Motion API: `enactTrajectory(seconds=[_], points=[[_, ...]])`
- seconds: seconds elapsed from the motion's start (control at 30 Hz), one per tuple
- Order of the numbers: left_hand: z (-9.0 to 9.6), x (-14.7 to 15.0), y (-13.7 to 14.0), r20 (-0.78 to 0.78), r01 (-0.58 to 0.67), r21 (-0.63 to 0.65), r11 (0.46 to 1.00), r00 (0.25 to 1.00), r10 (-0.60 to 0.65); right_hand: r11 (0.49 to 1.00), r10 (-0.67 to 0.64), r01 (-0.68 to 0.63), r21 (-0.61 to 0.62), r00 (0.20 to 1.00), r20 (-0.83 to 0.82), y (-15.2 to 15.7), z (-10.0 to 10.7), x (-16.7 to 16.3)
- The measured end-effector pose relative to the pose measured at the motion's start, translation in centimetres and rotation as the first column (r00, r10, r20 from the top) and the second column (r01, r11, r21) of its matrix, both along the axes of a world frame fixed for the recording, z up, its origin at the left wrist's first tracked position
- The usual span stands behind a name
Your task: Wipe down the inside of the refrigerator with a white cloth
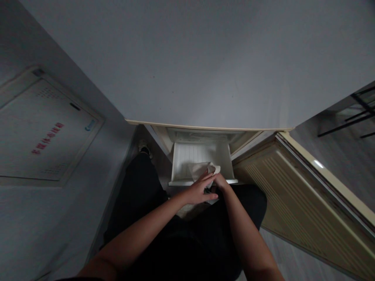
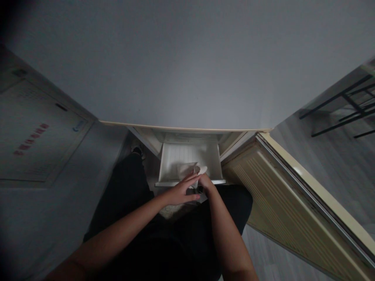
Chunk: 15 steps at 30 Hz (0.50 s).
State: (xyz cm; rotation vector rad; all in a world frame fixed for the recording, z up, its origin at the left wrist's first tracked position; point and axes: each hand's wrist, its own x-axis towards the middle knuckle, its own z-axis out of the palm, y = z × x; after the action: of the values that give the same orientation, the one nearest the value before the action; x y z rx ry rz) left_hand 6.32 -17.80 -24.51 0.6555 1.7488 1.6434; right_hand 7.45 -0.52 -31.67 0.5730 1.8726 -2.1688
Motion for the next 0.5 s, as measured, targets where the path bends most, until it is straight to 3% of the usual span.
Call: enactTrajectory(seconds=[0.27, 0.4, 0.5], points=[[-0.5, 1.0, 1.0, -0.024, 0.072, 0.071, 0.995, 0.997, -0.071, 0.967, -0.25, 0.252, 0.025, 0.965, -0.077, 0.7, 0.4, -2.0], [-1.4, 1.3, 1.6, 0.078, -0.102, 0.068, 0.992, 0.992, 0.097, 0.969, -0.247, 0.247, -0.012, 0.961, -0.121, 0.7, 0.1, -1.8], [-2.1, 1.3, 1.9, 0.147, -0.212, 0.062, 0.975, 0.968, 0.201, 0.971, -0.233, 0.237, 0.029, 0.969, -0.085, 0.7, -0.1, -1.6]])
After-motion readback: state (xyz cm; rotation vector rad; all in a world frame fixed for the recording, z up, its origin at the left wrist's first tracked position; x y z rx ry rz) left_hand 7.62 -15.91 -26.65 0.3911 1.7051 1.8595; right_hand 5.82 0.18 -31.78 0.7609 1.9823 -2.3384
